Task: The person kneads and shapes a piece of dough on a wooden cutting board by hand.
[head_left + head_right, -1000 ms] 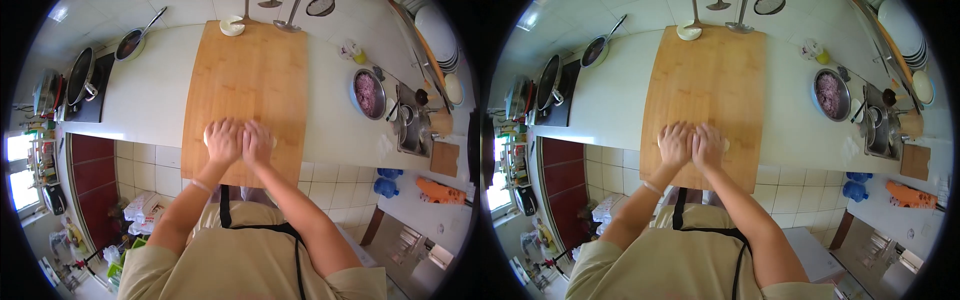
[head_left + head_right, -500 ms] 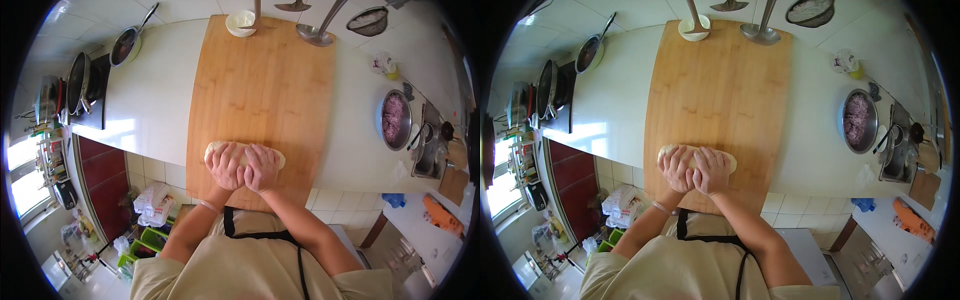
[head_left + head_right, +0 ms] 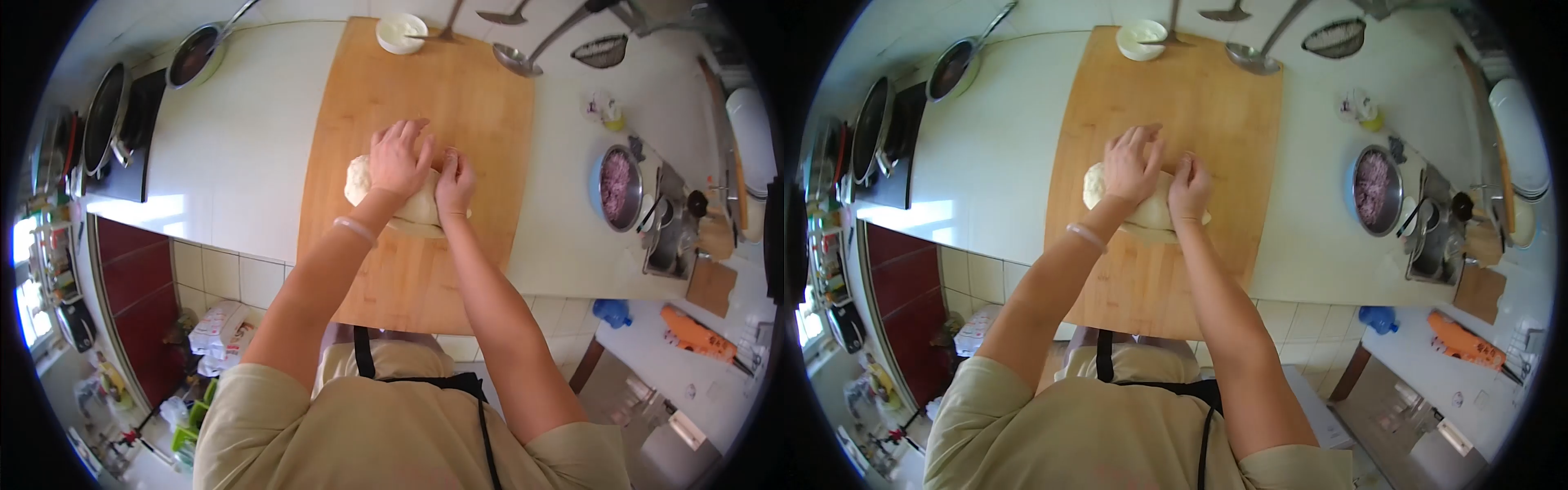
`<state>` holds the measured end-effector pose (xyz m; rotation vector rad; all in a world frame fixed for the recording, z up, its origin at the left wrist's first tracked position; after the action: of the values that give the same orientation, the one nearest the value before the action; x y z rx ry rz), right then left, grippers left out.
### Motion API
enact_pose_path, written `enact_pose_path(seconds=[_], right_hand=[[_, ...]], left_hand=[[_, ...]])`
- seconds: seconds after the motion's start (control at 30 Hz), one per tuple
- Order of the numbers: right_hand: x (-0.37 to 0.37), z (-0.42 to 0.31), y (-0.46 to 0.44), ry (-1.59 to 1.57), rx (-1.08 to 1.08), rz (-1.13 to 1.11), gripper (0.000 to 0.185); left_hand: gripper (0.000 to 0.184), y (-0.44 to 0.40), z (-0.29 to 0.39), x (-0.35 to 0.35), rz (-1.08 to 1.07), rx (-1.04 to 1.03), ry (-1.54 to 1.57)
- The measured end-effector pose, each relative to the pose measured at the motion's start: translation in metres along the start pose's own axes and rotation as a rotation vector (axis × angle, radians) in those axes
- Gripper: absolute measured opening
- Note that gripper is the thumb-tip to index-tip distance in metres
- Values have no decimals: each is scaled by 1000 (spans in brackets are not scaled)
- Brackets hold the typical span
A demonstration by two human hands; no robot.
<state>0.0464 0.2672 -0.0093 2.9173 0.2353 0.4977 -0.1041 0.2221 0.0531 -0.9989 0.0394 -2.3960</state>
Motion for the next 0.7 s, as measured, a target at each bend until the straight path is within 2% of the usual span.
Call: enact_pose_path(seconds=[0.03, 0.07, 0.1, 0.13, 0.17, 0.23, 0.27, 0.33, 0.37, 0.4, 0.43, 0.47, 0.5, 0.53, 0.6, 0.67, 0.7], right_hand=[[-5, -16, 1, 110, 106, -106, 18], [-12, -29, 6, 224, 210, -211, 17], [-22, -42, 26, 451, 468, -325, 39], [-19, -54, 50, 454, 490, -341, 39], [-25, -74, 89, 793, 675, -384, 58], [-41, -55, 112, 1193, 708, -563, 111], [-44, -58, 107, 1193, 717, -560, 111], [-48, -52, 83, 1118, 500, -666, 108], [-45, -60, 73, 1028, 534, -632, 97], [-42, -66, 72, 1030, 530, -624, 97], [-35, -64, 63, 830, 309, -660, 90], [-27, -59, 60, 625, 96, -686, 83], [-18, -42, 59, 435, 138, -627, 74], [-5, -39, 74, 438, 149, -623, 74], [41, -12, 109, 234, -91, -469, 76], [75, 10, 148, 272, -106, -362, 73], [87, 15, 164, 265, -107, -359, 73]], left_hand=[[34, -3, -9, -3, -63, 97, 146], [34, -2, -10, 6, -28, 96, 155], [34, 6, -26, 17, 101, 218, 553], [33, 14, -41, 24, 229, 328, 950], [31, 27, -42, 48, 297, 293, 1009], [30, 72, -68, 82, 409, 318, 1031], [29, 95, -82, 91, 438, 368, 974], [27, 134, -101, 100, 468, 415, 919], [26, 150, -108, 101, 482, 440, 871], [25, 162, -104, 106, 492, 467, 821], [25, 166, -98, 105, 492, 458, 831], [27, 167, -89, 105, 455, 428, 749], [30, 167, -78, 108, 421, 397, 664], [30, 168, -65, 108, 429, 389, 670], [36, 157, -8, 94, 282, 208, 347], [45, 156, 41, 62, 143, 22, 280], [48, 163, 58, 33, 27, 33, 157]])
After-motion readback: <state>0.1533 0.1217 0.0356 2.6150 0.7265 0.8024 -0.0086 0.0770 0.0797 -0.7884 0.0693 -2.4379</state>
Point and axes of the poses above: each hand's wrist, its own y-axis away from the middle knuckle, its own x-axis out of the back of the hand, z = x × y, the point moved 9 cm from there along -y, towards the middle knuckle, and after that the axes turned 3 degrees about -x, right-handed, at the moved point
